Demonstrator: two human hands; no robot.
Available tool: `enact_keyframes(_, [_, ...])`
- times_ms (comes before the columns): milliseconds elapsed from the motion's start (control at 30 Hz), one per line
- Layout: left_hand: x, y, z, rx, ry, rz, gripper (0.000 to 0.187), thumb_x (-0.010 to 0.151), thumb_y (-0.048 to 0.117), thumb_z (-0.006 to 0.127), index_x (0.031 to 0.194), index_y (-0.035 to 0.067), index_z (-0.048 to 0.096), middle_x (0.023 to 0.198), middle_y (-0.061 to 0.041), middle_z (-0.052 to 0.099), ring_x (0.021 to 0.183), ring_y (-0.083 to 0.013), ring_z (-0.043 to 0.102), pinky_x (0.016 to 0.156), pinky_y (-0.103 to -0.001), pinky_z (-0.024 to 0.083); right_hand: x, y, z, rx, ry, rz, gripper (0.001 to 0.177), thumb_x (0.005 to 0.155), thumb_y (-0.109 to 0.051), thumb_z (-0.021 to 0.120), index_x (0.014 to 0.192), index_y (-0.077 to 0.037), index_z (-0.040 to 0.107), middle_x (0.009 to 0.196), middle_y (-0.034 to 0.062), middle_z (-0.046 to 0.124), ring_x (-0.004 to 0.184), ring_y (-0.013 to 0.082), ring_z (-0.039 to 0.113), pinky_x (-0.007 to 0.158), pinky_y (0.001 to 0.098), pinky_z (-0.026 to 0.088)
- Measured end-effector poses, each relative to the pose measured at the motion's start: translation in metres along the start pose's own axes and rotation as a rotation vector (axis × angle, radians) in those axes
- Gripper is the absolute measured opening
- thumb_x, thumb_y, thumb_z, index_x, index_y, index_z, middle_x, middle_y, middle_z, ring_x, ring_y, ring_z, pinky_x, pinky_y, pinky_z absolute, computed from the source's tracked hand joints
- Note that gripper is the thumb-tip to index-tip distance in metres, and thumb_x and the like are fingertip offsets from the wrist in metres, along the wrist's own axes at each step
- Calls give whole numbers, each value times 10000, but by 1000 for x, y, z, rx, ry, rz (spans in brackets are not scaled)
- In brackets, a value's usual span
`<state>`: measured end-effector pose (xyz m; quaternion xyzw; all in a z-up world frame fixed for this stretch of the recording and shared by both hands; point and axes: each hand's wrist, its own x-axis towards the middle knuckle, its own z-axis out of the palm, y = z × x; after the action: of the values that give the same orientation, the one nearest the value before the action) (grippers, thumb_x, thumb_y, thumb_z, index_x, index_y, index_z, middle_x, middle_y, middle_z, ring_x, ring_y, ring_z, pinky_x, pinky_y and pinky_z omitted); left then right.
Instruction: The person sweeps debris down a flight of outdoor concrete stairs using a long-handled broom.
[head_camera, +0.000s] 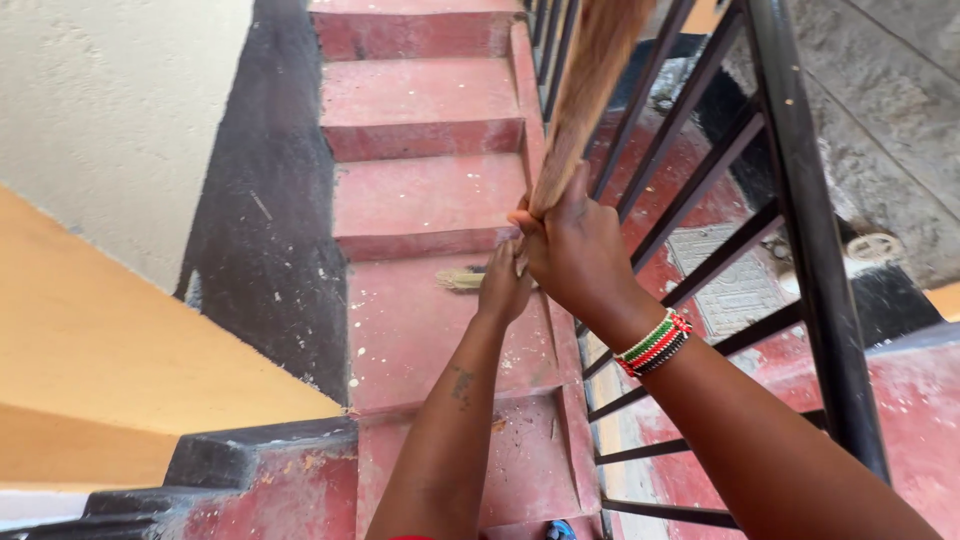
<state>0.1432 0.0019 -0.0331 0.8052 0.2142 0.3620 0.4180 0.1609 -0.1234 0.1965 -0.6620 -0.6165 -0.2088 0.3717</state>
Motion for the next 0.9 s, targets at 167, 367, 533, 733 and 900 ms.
enact_keyframes(167, [-15,32,-4,-84,35,44,331,1018,245,636,1245,22,544,1073,-242,640,997,-457,597,821,-514,470,31,-9,-31,-159,-108,206,714,982,-109,733,1338,206,202,627,188,642,512,411,649,451,514,487])
enact_keyframes(367, [-39,95,-29,-96,-111,14,292,972,280,635,1154,72,540,943,-182,683,878,-407,674,747,-472,513,62,-15,-81,-240,26,-1,679,1019,-90,786,1312,156,225,772,190,675,673,447,674,537,487,528])
enact_keyframes(533, [-14,82,-20,-33,-26,28,238,1019,233,637,1153,66,532,942,-212,678,883,-423,669,730,-500,496,52,-25,-92,-240,52,48,784,970,-62,771,1332,201,126,697,240,661,637,480,664,515,527,513])
enact_keyframes(733, [-56,72,-19,-23,-131,3,295,967,192,615,1216,82,501,942,-217,675,890,-438,669,720,-515,501,41,-22,-83,-222,-40,182,650,1018,-126,800,1290,127,267,774,226,680,642,414,701,542,459,581])
enact_keyframes(900, [-29,70,-39,44,-37,135,247,1004,197,613,1201,75,527,958,-211,685,895,-438,678,743,-524,508,50,-28,-102,-89,50,-58,390,1116,-19,729,1211,38,355,896,181,747,811,340,784,659,418,631])
